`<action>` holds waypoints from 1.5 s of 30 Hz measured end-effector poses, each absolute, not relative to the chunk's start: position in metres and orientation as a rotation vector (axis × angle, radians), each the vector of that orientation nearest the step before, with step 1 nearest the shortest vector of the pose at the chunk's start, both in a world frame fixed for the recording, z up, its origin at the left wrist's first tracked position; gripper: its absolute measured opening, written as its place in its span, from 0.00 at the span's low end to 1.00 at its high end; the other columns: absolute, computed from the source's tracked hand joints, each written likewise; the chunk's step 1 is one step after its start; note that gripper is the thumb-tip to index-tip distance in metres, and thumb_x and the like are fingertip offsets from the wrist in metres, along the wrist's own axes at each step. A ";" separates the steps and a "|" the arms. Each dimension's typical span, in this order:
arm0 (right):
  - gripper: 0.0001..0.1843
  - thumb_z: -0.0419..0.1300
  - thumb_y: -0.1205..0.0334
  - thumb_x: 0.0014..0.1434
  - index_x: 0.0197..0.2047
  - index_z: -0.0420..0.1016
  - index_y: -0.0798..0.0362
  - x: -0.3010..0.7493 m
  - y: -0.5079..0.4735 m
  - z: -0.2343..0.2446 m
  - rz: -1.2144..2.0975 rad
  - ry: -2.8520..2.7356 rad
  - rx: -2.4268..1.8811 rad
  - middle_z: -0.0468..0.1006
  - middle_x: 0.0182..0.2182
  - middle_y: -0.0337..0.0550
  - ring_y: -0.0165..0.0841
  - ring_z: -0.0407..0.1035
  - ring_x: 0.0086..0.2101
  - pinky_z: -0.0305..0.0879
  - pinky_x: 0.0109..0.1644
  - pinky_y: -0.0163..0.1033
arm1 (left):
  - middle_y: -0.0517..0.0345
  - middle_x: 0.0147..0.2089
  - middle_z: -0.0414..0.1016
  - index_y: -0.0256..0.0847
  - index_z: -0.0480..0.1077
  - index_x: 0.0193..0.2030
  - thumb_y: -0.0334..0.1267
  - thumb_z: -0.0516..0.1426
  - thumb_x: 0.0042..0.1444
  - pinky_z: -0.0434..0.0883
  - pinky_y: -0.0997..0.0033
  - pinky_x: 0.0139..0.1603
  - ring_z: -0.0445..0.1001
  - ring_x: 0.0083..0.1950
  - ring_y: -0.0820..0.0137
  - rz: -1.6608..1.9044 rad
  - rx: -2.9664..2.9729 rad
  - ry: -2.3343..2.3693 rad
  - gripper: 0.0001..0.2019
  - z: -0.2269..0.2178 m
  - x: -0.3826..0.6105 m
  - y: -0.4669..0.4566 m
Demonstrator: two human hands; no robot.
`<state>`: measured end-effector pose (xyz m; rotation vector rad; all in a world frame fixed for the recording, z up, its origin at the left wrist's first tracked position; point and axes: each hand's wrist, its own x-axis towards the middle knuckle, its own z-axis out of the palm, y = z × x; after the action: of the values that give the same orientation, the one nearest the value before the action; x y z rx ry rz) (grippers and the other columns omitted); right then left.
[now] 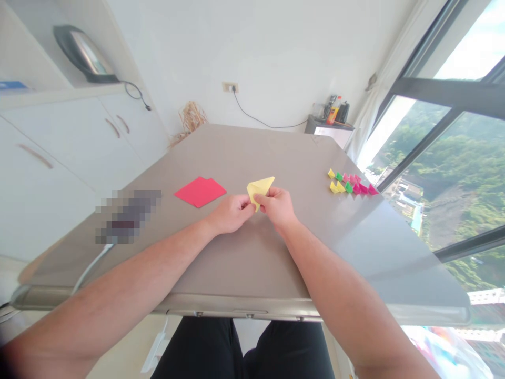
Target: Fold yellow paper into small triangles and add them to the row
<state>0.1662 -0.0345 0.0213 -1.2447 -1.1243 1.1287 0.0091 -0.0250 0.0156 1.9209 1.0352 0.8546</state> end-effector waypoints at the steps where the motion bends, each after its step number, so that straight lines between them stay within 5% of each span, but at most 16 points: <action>1: 0.13 0.68 0.59 0.44 0.20 0.68 0.51 0.167 -0.035 0.021 1.122 -1.142 -1.250 0.65 0.17 0.34 0.28 0.58 0.23 0.53 0.29 0.39 | 0.66 0.19 0.59 0.42 0.72 0.28 0.40 0.54 0.57 0.51 0.72 0.21 0.55 0.19 0.75 0.855 1.928 1.024 0.10 0.015 0.009 -0.025; 13: 0.08 0.68 0.58 0.48 0.30 0.81 0.55 0.187 -0.029 0.017 1.298 -1.417 -1.153 0.76 0.26 0.41 0.29 0.62 0.26 0.55 0.31 0.38 | 0.62 0.21 0.67 0.41 0.69 0.25 0.46 0.56 0.59 0.63 0.72 0.26 0.66 0.20 0.74 0.908 1.719 0.972 0.15 0.013 -0.002 -0.019; 27: 0.11 0.67 0.55 0.50 0.31 0.74 0.52 0.170 -0.034 0.019 1.167 -1.411 -1.229 0.72 0.26 0.35 0.28 0.63 0.26 0.61 0.32 0.37 | 0.63 0.24 0.71 0.40 0.68 0.25 0.41 0.62 0.52 0.64 0.73 0.25 0.65 0.22 0.76 1.241 1.373 1.054 0.10 0.006 0.002 -0.012; 32: 0.10 0.64 0.60 0.48 0.22 0.67 0.52 0.176 -0.035 0.023 1.170 -1.501 -1.391 0.66 0.18 0.32 0.26 0.58 0.22 0.54 0.27 0.34 | 0.57 0.36 0.79 0.41 0.76 0.41 0.43 0.65 0.51 0.71 0.72 0.31 0.76 0.35 0.69 1.193 1.308 0.900 0.13 0.014 -0.007 -0.010; 34: 0.11 0.64 0.60 0.48 0.21 0.66 0.51 0.176 -0.036 0.024 1.135 -1.554 -1.454 0.66 0.17 0.32 0.27 0.59 0.22 0.52 0.26 0.34 | 0.55 0.37 0.81 0.39 0.76 0.40 0.44 0.67 0.49 0.72 0.72 0.32 0.76 0.36 0.69 1.195 1.345 0.943 0.14 0.015 -0.009 -0.009; 37: 0.06 0.63 0.58 0.51 0.29 0.75 0.52 0.171 -0.036 0.021 0.929 -1.532 -1.441 0.74 0.23 0.35 0.29 0.65 0.25 0.58 0.28 0.35 | 0.55 0.34 0.81 0.38 0.74 0.35 0.41 0.69 0.46 0.72 0.72 0.32 0.77 0.34 0.69 1.166 1.398 0.991 0.12 0.013 -0.010 -0.008; 41: 0.17 0.62 0.62 0.53 0.47 0.82 0.50 0.163 -0.033 0.010 0.605 -1.527 -1.344 0.82 0.35 0.40 0.31 0.71 0.30 0.68 0.36 0.38 | 0.54 0.37 0.82 0.38 0.74 0.39 0.38 0.68 0.46 0.73 0.71 0.32 0.79 0.35 0.68 1.125 1.405 0.983 0.14 0.011 -0.008 -0.009; 45: 0.15 0.61 0.66 0.56 0.46 0.85 0.47 0.160 -0.030 -0.001 0.387 -1.626 -1.222 0.83 0.37 0.42 0.31 0.72 0.29 0.71 0.37 0.39 | 0.51 0.36 0.83 0.36 0.78 0.40 0.40 0.68 0.47 0.74 0.69 0.33 0.80 0.35 0.65 1.083 1.374 1.025 0.15 0.011 -0.006 -0.011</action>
<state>0.1605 -0.0304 -0.0006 -1.2219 -1.6259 0.3874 -0.0060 -0.0111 0.0112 1.3738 1.0248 1.0830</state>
